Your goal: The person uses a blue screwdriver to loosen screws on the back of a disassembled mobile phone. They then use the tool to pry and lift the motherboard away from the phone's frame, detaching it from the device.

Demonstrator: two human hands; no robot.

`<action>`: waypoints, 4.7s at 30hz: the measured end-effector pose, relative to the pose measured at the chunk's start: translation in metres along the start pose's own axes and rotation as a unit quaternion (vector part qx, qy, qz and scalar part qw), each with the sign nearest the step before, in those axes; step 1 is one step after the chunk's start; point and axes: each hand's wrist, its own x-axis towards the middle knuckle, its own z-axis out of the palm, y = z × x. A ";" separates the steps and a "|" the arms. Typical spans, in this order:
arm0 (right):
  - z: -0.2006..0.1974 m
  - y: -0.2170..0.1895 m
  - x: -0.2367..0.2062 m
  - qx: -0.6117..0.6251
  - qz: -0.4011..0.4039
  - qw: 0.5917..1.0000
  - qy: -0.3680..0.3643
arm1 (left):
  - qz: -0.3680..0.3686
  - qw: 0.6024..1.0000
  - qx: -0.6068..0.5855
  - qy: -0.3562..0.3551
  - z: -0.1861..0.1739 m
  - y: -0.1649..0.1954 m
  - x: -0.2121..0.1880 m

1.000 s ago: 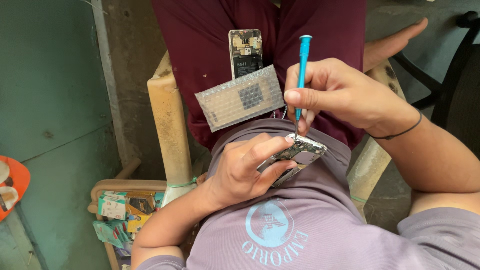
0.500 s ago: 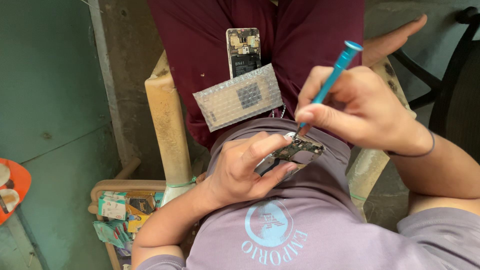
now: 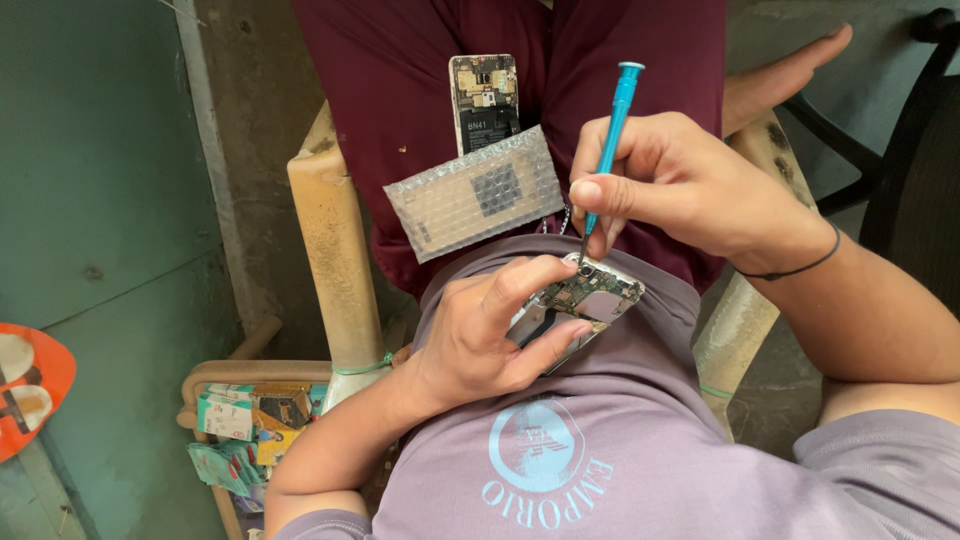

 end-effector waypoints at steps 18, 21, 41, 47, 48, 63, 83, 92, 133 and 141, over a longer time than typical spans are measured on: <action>-0.003 0.006 0.006 0.015 0.019 1.000 -0.018 | 0.030 0.999 0.022 -0.025 -0.002 -0.003 -0.001; -0.005 0.008 0.006 0.015 0.025 0.999 -0.020 | 0.034 0.998 0.032 -0.046 -0.002 -0.007 -0.001; -0.009 0.014 0.008 0.018 0.034 0.999 -0.023 | -0.035 0.993 -0.056 -0.101 0.003 -0.015 -0.009; -0.010 0.012 0.008 0.014 0.041 0.999 -0.021 | -0.023 0.994 -0.056 -0.094 0.004 -0.017 -0.008; -0.010 0.011 0.008 0.013 0.041 0.999 -0.021 | -0.027 0.993 -0.055 -0.096 0.004 -0.017 -0.008; -0.008 0.011 0.010 0.030 0.054 0.998 -0.028 | -0.031 0.993 -0.059 -0.096 0.006 -0.018 -0.010; -0.014 0.019 -0.032 0.041 -0.209 0.975 0.067 | -0.018 0.998 -0.036 -0.057 0.009 -0.018 -0.008; 0.001 0.047 -0.054 -0.015 -0.322 0.934 0.152 | -0.004 0.999 -0.022 -0.049 0.010 -0.020 -0.009; 0.021 0.057 -0.047 -0.002 -0.400 0.886 0.233 | -0.198 0.934 -0.290 0.068 0.001 0.013 -0.005; 0.032 0.063 -0.039 0.007 -0.413 0.878 0.243 | -0.165 0.942 -0.279 0.089 0.001 0.015 -0.007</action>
